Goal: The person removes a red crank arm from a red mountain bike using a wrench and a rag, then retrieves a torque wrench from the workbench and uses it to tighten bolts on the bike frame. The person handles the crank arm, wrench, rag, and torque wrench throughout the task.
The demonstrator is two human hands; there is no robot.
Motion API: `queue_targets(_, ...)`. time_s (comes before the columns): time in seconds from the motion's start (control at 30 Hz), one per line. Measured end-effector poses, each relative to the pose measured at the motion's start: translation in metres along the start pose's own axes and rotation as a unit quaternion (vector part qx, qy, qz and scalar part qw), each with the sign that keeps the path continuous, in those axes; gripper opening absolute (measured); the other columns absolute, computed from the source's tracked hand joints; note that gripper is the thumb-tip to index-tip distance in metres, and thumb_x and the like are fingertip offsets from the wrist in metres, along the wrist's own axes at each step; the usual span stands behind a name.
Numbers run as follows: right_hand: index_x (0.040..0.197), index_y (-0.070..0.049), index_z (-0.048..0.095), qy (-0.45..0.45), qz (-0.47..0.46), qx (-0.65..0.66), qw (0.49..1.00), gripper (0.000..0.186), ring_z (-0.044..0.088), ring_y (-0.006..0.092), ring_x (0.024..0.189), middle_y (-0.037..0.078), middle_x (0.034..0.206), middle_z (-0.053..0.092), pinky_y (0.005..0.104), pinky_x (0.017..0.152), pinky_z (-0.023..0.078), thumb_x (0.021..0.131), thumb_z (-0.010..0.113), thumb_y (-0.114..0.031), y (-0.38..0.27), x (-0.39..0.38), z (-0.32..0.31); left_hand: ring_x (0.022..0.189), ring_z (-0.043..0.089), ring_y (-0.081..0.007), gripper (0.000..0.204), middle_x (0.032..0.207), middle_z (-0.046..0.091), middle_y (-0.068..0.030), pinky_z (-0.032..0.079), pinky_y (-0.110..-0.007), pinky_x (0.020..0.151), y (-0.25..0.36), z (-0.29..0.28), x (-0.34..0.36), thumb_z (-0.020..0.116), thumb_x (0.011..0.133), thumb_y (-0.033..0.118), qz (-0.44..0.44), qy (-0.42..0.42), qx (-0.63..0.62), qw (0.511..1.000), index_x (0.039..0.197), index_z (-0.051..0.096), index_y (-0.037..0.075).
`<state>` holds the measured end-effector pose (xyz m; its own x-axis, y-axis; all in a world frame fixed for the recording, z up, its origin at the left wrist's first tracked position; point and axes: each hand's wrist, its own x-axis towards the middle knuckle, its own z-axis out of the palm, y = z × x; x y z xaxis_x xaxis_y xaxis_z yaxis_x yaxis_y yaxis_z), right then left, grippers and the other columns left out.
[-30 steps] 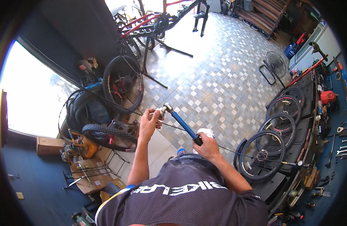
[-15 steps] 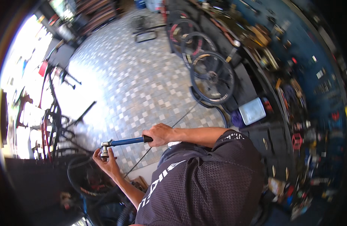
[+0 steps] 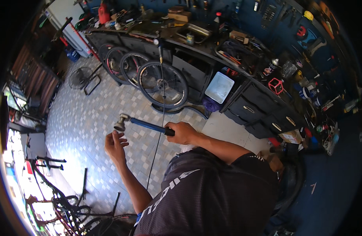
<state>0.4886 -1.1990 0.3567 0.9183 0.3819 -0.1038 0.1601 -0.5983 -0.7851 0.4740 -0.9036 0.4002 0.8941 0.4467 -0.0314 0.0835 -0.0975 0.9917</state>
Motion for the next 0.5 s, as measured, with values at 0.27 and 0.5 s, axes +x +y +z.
queue_targets(0.27, 0.131, -0.005, 0.055, 0.333, 0.094, 0.305, 0.887, 0.047, 0.062, 0.0109, 0.062, 0.005, 0.085, 0.069, 0.0282, 0.054, 0.05, 0.092, 0.075, -0.023, 0.114, 0.034, -0.173, 0.073, 0.07, -0.0169, 0.042, 0.102, 0.073, -0.0146, 0.057, -0.028, 0.056, 0.009, 0.162, 0.015, 0.065, 0.102, 0.037, 0.019, -0.106, 0.058, 0.993, 0.114, 0.066, -0.004)
queue_targets(0.5, 0.117, -0.002, 0.059, 0.504, 0.284, 0.065, 0.813, 0.044, 0.074, 0.0339, 0.079, 0.016, 0.078, 0.073, 0.0447, 0.082, 0.055, 0.086, 0.066, -0.032, 0.254, 0.044, -0.39, 0.075, 0.071, -0.0195, 0.041, 0.103, 0.071, -0.012, 0.057, -0.029, 0.055, -0.045, 0.185, -0.002, 0.068, 0.1, 0.036, -0.089, -0.141, 0.151, 0.974, 0.118, 0.067, -0.001)
